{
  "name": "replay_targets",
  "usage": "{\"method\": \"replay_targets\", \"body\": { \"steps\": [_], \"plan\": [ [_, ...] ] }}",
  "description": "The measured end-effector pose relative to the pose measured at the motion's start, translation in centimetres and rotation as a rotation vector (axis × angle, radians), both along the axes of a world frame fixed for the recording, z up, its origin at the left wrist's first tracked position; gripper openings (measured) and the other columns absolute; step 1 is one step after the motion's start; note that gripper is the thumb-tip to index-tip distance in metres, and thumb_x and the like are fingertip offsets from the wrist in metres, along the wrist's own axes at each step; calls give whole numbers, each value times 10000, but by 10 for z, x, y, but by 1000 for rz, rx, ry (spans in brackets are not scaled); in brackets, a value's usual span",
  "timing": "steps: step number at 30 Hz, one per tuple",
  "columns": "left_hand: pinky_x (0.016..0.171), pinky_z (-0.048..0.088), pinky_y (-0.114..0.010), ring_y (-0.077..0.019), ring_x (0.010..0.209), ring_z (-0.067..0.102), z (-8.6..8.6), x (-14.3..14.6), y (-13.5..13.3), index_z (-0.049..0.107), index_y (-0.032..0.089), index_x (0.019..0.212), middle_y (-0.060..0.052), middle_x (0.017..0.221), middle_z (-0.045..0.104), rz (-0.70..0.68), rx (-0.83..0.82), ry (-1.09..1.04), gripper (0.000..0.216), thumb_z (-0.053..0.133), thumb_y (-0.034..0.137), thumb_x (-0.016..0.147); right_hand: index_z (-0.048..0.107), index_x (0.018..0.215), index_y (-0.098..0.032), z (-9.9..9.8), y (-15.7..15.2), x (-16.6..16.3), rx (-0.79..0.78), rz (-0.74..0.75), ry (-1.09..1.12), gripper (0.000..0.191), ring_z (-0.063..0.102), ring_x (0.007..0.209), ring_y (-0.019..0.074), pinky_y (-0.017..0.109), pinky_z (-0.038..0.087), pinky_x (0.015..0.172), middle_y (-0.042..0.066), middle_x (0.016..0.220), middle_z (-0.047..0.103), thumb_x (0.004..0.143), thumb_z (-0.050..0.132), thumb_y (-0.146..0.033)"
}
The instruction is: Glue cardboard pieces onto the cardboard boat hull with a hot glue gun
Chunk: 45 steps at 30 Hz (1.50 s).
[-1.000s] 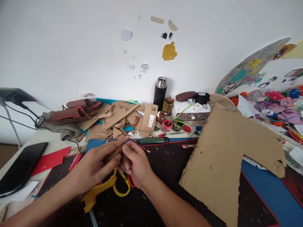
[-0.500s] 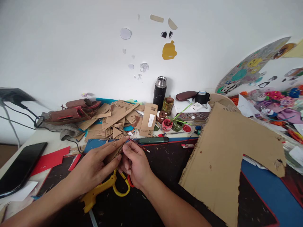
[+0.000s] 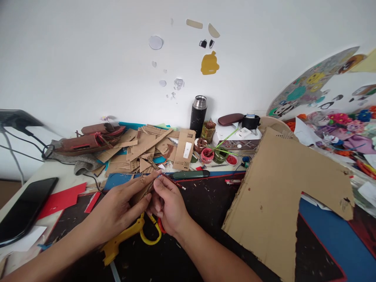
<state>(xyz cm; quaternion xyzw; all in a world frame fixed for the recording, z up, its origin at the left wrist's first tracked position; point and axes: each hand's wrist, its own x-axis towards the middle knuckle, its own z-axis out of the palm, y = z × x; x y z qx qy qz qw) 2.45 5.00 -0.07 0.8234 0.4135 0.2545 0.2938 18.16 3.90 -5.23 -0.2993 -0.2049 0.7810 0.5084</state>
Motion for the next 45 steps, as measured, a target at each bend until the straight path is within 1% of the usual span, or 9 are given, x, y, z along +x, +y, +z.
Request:
{"method": "replay_targets", "body": {
  "steps": [3, 8, 14, 19, 25, 29, 34, 40, 45],
  "plan": [
    [924, 652, -323, -242, 1120, 790, 0, 0, 0, 557, 265, 1623, -93, 1173, 819, 2, 8, 2, 549, 515, 260, 1076, 581, 797, -228, 0, 0, 0, 1, 0, -12, 504, 264, 341, 65, 201, 339, 409, -128, 403, 445, 818, 883, -631],
    [932, 657, -333, -242, 1118, 797, 0, 1, 0, 549, 270, 1630, -103, 1252, 811, 1, 14, -9, 561, 520, 251, 1070, 580, 796, -225, -1, 0, 0, -1, -6, -15, 501, 279, 342, 66, 202, 342, 409, -124, 405, 447, 816, 886, -622],
    [936, 655, -334, -247, 1145, 788, -2, 1, 1, 544, 268, 1632, -101, 1210, 817, -11, 37, -16, 560, 513, 243, 1073, 578, 801, -226, -1, 2, 1, -7, -5, -11, 496, 274, 339, 63, 202, 331, 406, -125, 406, 449, 822, 885, -615],
    [897, 654, -303, -223, 1045, 802, -1, 0, 1, 557, 258, 1619, -84, 1134, 815, -18, 32, -12, 552, 516, 240, 1069, 571, 792, -227, -2, 1, 1, 6, 4, 3, 483, 269, 341, 63, 203, 346, 419, -126, 411, 458, 844, 874, -599],
    [979, 632, -302, -243, 1207, 778, -5, -3, 0, 570, 234, 1605, -119, 1326, 791, 2, 32, 13, 534, 536, 261, 1073, 568, 800, -225, -3, 2, 1, 15, 6, 25, 487, 259, 341, 59, 200, 341, 414, -132, 418, 456, 855, 871, -603],
    [1000, 624, -298, -239, 1227, 775, -7, -4, 1, 583, 238, 1594, -123, 1387, 775, -1, 57, 17, 519, 536, 274, 1078, 554, 789, -228, -4, 1, 0, 27, 17, 34, 490, 252, 331, 59, 201, 343, 407, -130, 416, 463, 867, 858, -605],
    [966, 640, -305, -237, 1187, 786, -7, -4, -1, 561, 247, 1611, -111, 1339, 789, 13, 46, 13, 542, 538, 268, 1070, 568, 804, -224, -5, 1, 0, 12, 11, 25, 485, 267, 339, 60, 187, 322, 391, -130, 425, 464, 862, 866, -602],
    [884, 659, -303, -241, 1101, 802, -4, -2, 0, 559, 256, 1616, -102, 1223, 812, -3, 7, 2, 555, 514, 242, 1064, 573, 794, -224, -5, 1, 0, 4, 12, 31, 477, 273, 340, 60, 185, 351, 404, -129, 421, 458, 859, 871, -590],
    [888, 658, -306, -231, 1076, 802, -3, -1, 1, 568, 254, 1607, -101, 1236, 805, -2, -3, -6, 543, 515, 250, 1066, 577, 787, -223, -6, 1, -1, 9, 1, 34, 471, 274, 340, 62, 194, 380, 421, -125, 417, 461, 867, 865, -587]
  ]
}}
